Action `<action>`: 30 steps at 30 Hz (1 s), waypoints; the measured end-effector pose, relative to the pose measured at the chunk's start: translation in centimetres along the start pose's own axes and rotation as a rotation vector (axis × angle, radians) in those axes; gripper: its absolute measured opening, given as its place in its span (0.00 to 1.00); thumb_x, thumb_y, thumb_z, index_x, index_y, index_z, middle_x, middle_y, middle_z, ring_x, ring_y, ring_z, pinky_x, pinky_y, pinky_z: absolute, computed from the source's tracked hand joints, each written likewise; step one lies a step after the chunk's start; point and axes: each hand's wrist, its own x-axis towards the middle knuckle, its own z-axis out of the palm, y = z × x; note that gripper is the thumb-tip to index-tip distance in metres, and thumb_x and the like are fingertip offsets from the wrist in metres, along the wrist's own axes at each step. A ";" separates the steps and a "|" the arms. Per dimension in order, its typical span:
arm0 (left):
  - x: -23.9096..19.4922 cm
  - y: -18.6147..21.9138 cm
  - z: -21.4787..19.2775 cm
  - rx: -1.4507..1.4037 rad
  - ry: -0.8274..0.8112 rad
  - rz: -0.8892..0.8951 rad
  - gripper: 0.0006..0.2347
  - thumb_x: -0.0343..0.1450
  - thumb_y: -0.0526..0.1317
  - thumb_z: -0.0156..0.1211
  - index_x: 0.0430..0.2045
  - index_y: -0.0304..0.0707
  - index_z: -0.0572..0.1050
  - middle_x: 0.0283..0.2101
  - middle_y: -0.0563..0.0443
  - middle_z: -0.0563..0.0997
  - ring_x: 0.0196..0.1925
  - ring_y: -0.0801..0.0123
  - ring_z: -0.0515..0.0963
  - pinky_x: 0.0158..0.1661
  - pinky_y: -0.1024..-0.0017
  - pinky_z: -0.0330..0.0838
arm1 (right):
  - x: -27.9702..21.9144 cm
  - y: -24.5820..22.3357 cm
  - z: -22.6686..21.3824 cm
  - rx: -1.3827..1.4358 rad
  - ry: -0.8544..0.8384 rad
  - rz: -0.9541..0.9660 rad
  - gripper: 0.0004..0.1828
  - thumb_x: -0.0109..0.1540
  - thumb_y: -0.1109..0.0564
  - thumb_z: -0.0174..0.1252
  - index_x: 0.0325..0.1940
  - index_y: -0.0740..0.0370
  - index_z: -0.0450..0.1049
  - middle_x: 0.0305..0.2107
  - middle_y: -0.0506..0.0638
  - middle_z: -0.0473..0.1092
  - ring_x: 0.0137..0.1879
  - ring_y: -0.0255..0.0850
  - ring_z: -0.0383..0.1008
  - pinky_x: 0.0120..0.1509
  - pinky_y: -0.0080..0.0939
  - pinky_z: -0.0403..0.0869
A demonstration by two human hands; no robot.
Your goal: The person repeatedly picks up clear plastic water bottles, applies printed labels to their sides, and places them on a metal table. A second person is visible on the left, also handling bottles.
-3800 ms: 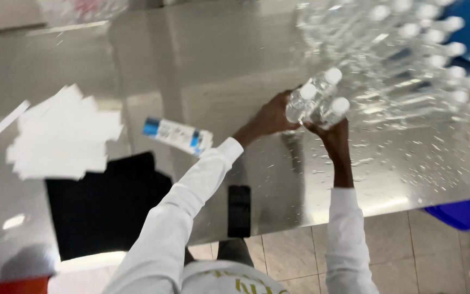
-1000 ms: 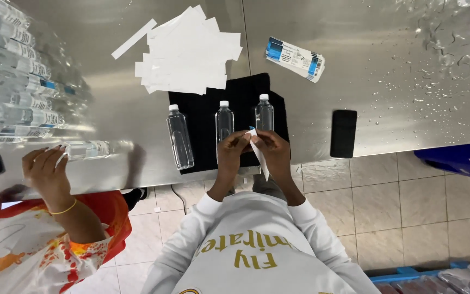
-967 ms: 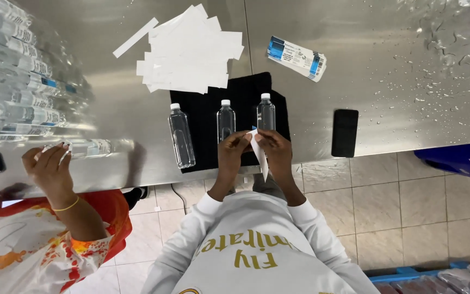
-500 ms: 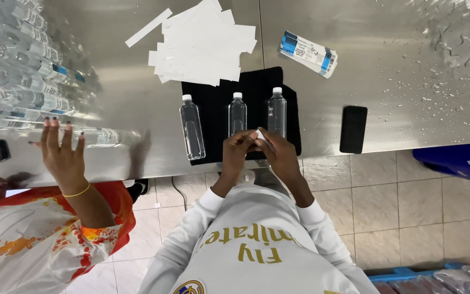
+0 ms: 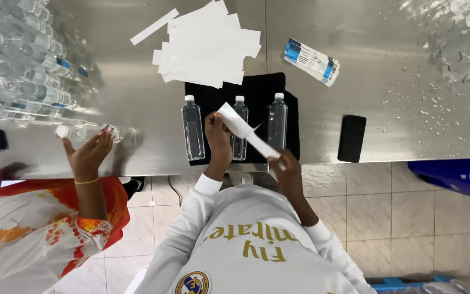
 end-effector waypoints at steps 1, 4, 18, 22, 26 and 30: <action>0.4 0.8 0.4 0.068 0.019 0.057 0.09 0.81 0.46 0.59 0.46 0.43 0.71 0.42 0.52 0.72 0.42 0.68 0.77 0.42 0.65 0.79 | -0.7 -0.5 -0.5 -0.177 -0.263 -0.091 0.11 0.66 0.53 0.67 0.51 0.59 0.82 0.40 0.56 0.80 0.55 0.50 0.78 0.64 0.59 0.74; -0.1 3.0 2.2 0.250 -0.023 0.216 0.10 0.81 0.49 0.60 0.47 0.45 0.77 0.43 0.52 0.77 0.46 0.71 0.76 0.46 0.68 0.73 | 0.1 -1.1 -1.5 -0.281 -0.424 -0.242 0.13 0.66 0.57 0.68 0.55 0.60 0.84 0.45 0.60 0.83 0.57 0.58 0.83 0.64 0.61 0.78; -8.1 3.9 3.4 0.458 -0.288 0.529 0.14 0.83 0.41 0.57 0.64 0.45 0.76 0.61 0.44 0.76 0.61 0.57 0.79 0.56 0.52 0.80 | 6.2 -4.9 0.8 0.020 -0.105 -0.212 0.15 0.72 0.49 0.67 0.56 0.61 0.82 0.42 0.58 0.79 0.47 0.41 0.80 0.52 0.46 0.81; -10.9 4.9 3.4 0.326 -0.399 0.336 0.22 0.85 0.54 0.48 0.63 0.35 0.72 0.58 0.38 0.77 0.65 0.54 0.75 0.65 0.50 0.69 | 5.2 -4.6 1.6 0.104 -0.054 -0.220 0.13 0.73 0.53 0.66 0.56 0.64 0.81 0.41 0.57 0.78 0.47 0.39 0.77 0.52 0.45 0.80; -11.6 5.0 5.1 0.395 -0.578 0.529 0.22 0.81 0.37 0.62 0.71 0.29 0.68 0.71 0.32 0.75 0.75 0.41 0.71 0.73 0.46 0.63 | 2.6 -7.3 2.6 0.103 -0.100 -0.301 0.05 0.69 0.62 0.69 0.50 0.64 0.84 0.36 0.52 0.78 0.46 0.34 0.74 0.51 0.39 0.77; -10.7 4.7 4.8 0.466 -0.475 0.475 0.14 0.83 0.40 0.57 0.63 0.36 0.78 0.59 0.41 0.85 0.65 0.53 0.83 0.66 0.55 0.75 | 1.8 -8.4 2.0 0.102 -0.192 -0.332 0.08 0.69 0.63 0.68 0.53 0.64 0.84 0.40 0.57 0.81 0.50 0.40 0.79 0.52 0.46 0.81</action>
